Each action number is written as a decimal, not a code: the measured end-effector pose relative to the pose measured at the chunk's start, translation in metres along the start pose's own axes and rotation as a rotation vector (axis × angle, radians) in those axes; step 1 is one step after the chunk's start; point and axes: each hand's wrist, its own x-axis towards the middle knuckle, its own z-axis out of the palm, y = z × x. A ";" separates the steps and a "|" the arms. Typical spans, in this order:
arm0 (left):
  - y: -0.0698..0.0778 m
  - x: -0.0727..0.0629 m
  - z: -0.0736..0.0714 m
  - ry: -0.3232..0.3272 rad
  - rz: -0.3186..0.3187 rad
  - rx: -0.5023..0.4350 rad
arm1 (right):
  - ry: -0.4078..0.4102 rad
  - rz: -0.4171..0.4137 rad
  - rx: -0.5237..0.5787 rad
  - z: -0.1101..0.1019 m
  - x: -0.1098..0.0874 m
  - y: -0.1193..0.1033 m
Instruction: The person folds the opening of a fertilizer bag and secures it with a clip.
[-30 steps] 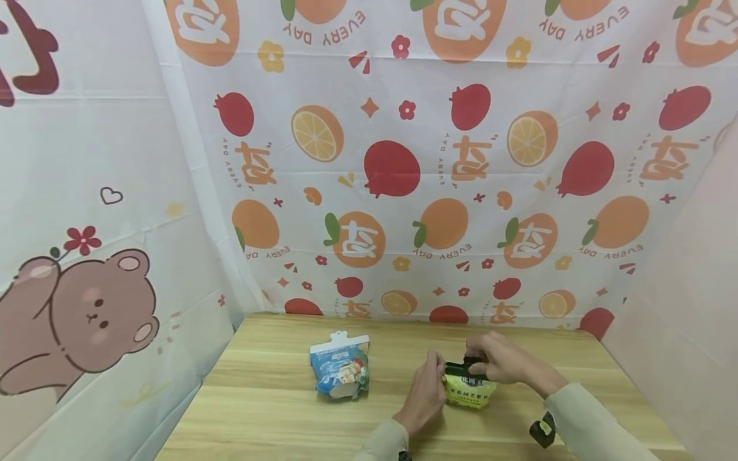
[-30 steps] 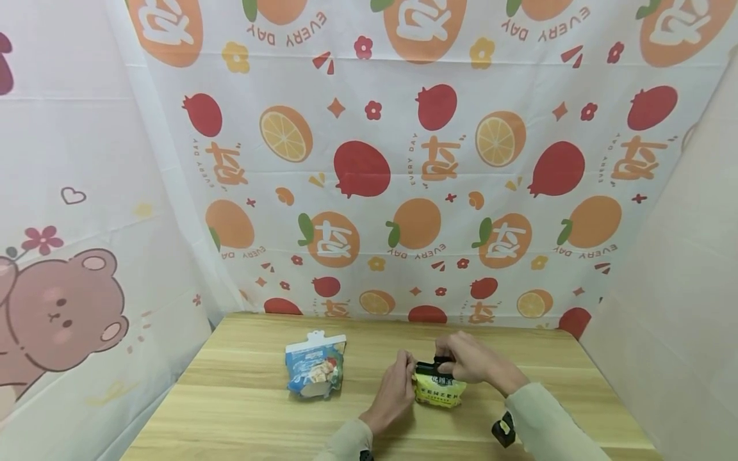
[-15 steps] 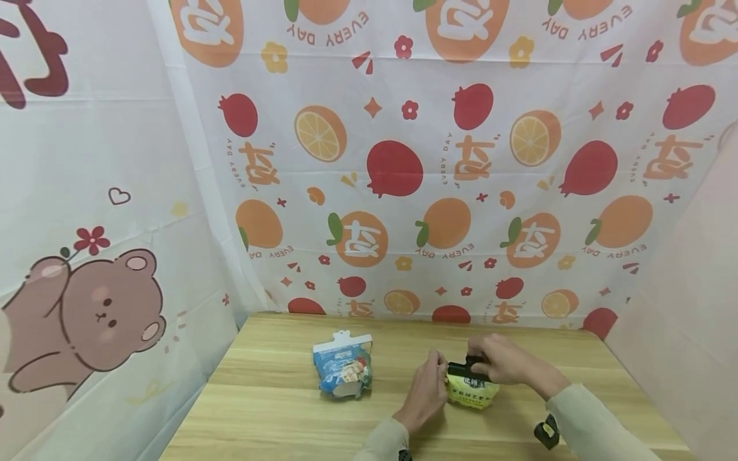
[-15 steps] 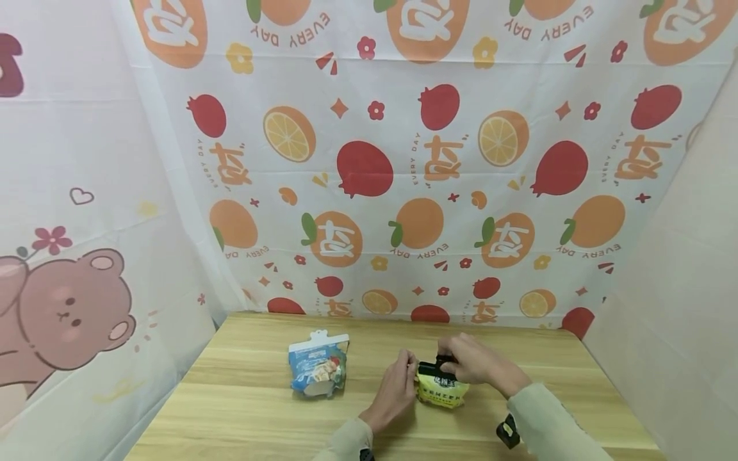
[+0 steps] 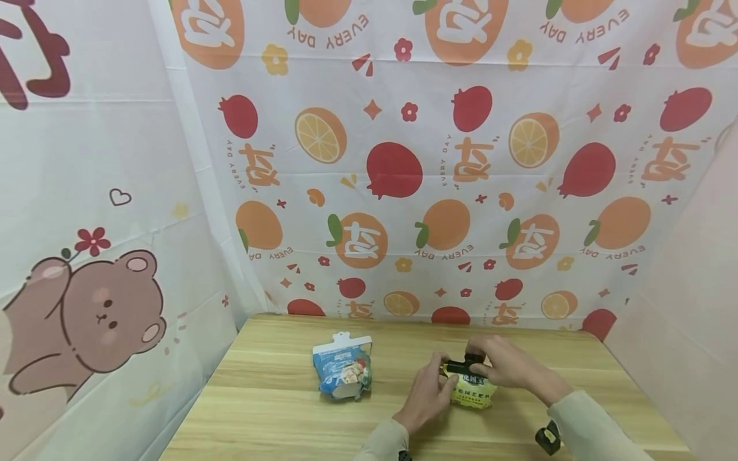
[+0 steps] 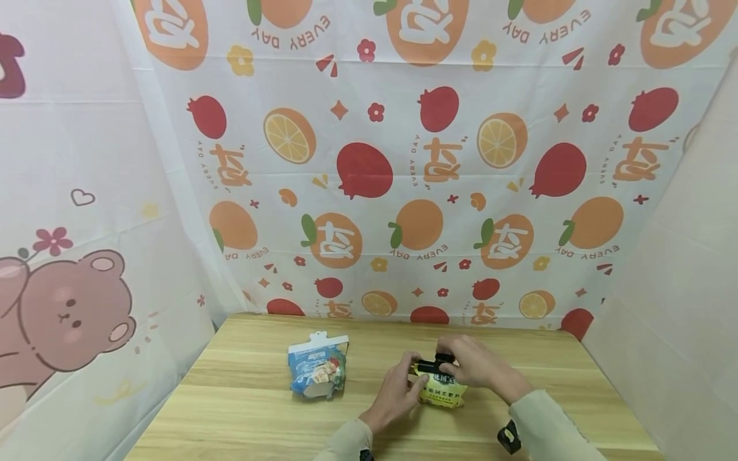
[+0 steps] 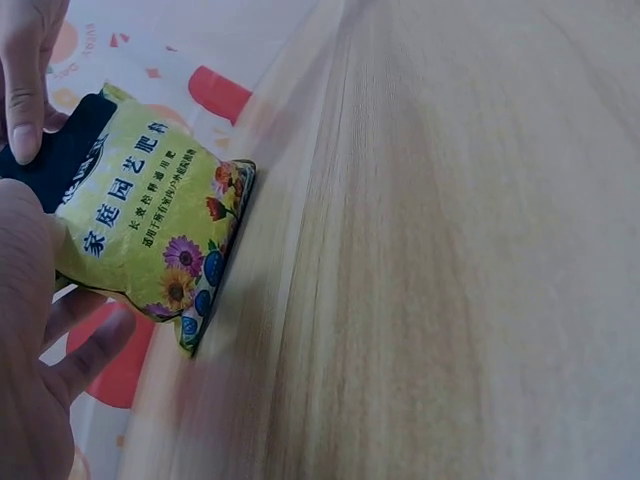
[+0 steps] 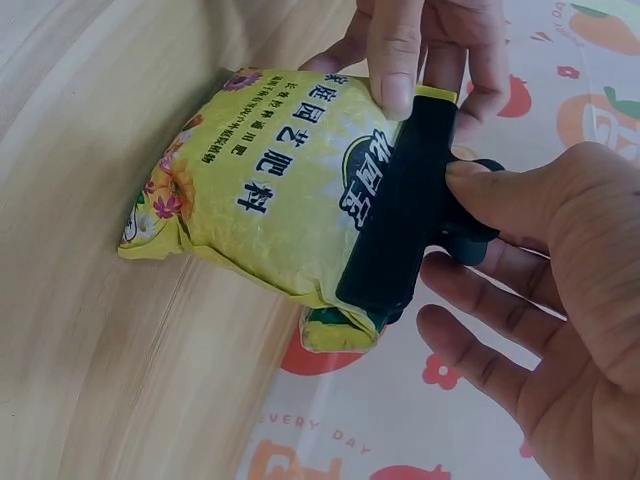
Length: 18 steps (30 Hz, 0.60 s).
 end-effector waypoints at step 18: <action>0.000 0.002 0.001 0.033 -0.045 0.035 | 0.179 0.215 0.054 -0.005 -0.022 0.015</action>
